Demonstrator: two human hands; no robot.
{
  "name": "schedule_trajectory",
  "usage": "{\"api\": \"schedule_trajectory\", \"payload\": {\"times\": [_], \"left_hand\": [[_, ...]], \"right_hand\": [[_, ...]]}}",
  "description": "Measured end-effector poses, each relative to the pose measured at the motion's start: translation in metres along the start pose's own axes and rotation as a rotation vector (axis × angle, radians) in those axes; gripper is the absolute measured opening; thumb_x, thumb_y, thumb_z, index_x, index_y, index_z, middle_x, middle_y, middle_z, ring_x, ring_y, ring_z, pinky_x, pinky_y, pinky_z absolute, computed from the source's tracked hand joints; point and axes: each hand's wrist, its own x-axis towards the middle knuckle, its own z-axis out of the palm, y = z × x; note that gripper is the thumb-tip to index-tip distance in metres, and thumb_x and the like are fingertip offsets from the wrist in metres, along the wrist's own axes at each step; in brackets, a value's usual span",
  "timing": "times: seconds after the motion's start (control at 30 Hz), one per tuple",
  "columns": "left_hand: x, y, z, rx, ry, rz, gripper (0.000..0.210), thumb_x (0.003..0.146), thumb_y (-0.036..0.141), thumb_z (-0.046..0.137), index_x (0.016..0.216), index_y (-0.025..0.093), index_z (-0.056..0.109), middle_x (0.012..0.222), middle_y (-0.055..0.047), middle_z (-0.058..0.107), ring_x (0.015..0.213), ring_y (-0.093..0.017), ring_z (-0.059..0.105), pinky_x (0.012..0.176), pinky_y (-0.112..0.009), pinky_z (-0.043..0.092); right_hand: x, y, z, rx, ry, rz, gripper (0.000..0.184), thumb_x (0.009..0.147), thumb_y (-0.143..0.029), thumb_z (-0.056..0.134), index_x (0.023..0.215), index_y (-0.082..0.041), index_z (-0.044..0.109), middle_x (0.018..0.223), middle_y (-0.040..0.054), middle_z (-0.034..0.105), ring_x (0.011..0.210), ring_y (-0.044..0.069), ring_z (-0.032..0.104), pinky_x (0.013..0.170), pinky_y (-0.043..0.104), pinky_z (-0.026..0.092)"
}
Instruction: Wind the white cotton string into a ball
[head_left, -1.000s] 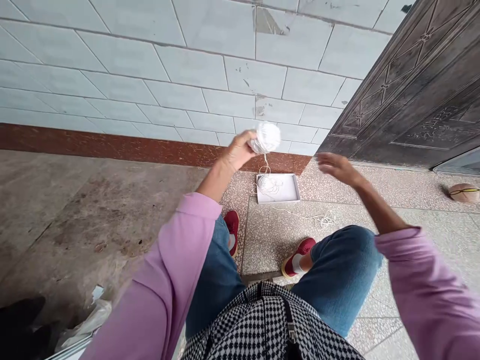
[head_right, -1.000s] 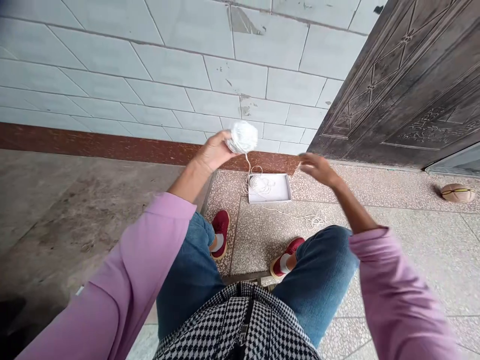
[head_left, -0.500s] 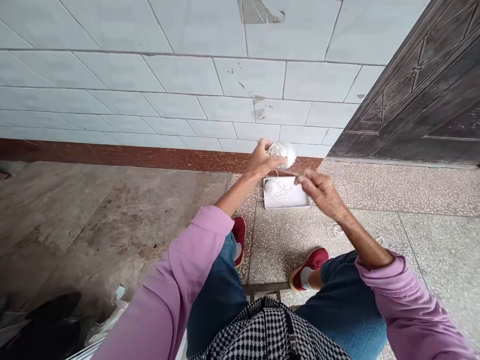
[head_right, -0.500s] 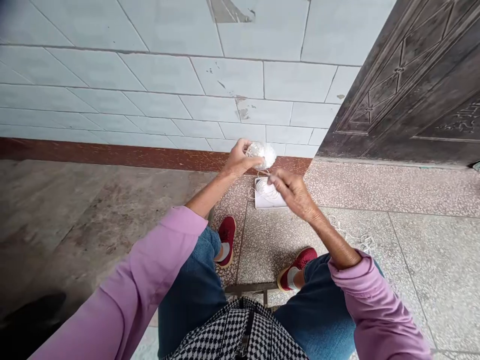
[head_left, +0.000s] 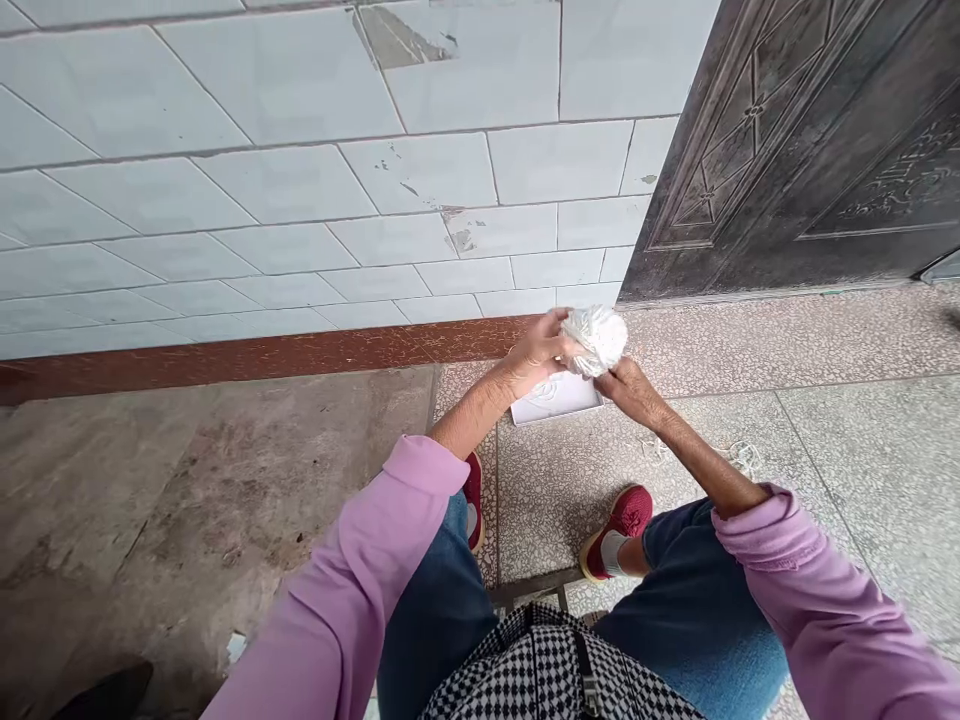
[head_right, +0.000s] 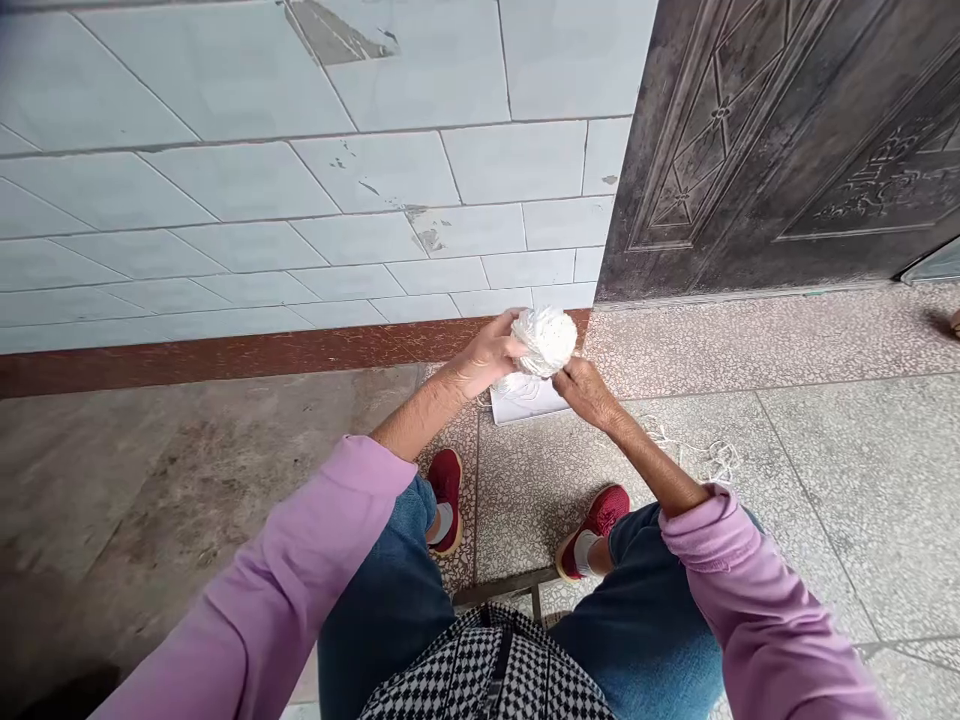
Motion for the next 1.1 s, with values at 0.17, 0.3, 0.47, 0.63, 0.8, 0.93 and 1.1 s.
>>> {"api": "schedule_trajectory", "payload": {"times": [0.17,0.3,0.47,0.63,0.8,0.93,1.1], "left_hand": [[0.012,-0.002,-0.019,0.608,0.38,0.275,0.077,0.046,0.024,0.09,0.114,0.025,0.054,0.114,-0.005,0.058,0.108,-0.026,0.058,0.095,-0.044,0.053],[0.003,-0.003,-0.025,0.699,0.1,0.108,0.072,0.048,0.024,0.091,0.112,0.024,0.058,0.11,-0.006,0.059,0.105,-0.027,0.059,0.09,-0.043,0.054],[-0.012,0.001,-0.012,0.142,-0.301,-0.082,0.07,0.062,0.04,0.088,0.125,0.024,0.062,0.113,-0.009,0.07,0.101,-0.028,0.068,0.079,-0.038,0.057],[-0.005,0.012,-0.016,-0.018,-0.06,0.092,0.068,0.068,0.052,0.081,0.126,0.021,0.065,0.11,-0.013,0.073,0.116,-0.037,0.068,0.092,-0.047,0.061],[-0.002,0.016,-0.047,0.554,0.339,0.188,0.071,0.051,0.037,0.093,0.115,0.021,0.065,0.112,-0.01,0.068,0.113,-0.034,0.065,0.096,-0.048,0.059],[-0.019,0.015,-0.048,0.77,-0.013,-0.047,0.07,0.054,0.038,0.093,0.118,0.02,0.071,0.11,-0.009,0.07,0.105,-0.032,0.067,0.094,-0.049,0.059],[-0.024,0.014,-0.029,0.286,-0.234,-0.03,0.064,0.064,0.048,0.085,0.119,0.021,0.069,0.111,-0.01,0.073,0.108,-0.034,0.069,0.091,-0.047,0.06]], "right_hand": [[-0.016,-0.024,-0.017,0.023,-0.183,-0.064,0.041,0.11,-0.049,0.053,0.088,-0.018,0.07,0.065,-0.004,0.046,0.06,0.013,0.04,0.061,0.028,0.034],[-0.004,-0.027,-0.047,0.123,0.02,-0.099,0.049,0.107,-0.064,0.061,0.087,-0.019,0.069,0.065,-0.0047,0.042,0.06,0.013,0.036,0.058,0.028,0.03],[0.012,-0.011,-0.042,0.156,0.11,-0.11,0.048,0.105,-0.061,0.063,0.08,-0.02,0.062,0.069,-0.0026,0.048,0.066,0.014,0.042,0.063,0.029,0.035],[0.008,-0.015,-0.001,0.039,-0.067,-0.12,0.037,0.108,-0.041,0.054,0.08,-0.019,0.06,0.071,-0.0014,0.052,0.07,0.014,0.046,0.069,0.03,0.036],[0.006,-0.035,-0.011,0.092,-0.174,-0.203,0.036,0.111,-0.041,0.053,0.087,-0.018,0.065,0.074,-0.0022,0.053,0.069,0.013,0.046,0.068,0.028,0.036],[0.016,-0.024,-0.043,0.131,-0.016,-0.222,0.043,0.109,-0.053,0.061,0.084,-0.018,0.065,0.071,-0.0036,0.047,0.067,0.012,0.041,0.063,0.028,0.033],[0.014,-0.007,-0.027,0.161,-0.065,-0.165,0.049,0.111,-0.057,0.057,0.078,-0.02,0.055,0.067,-0.0058,0.041,0.062,0.011,0.036,0.06,0.028,0.031]]}}
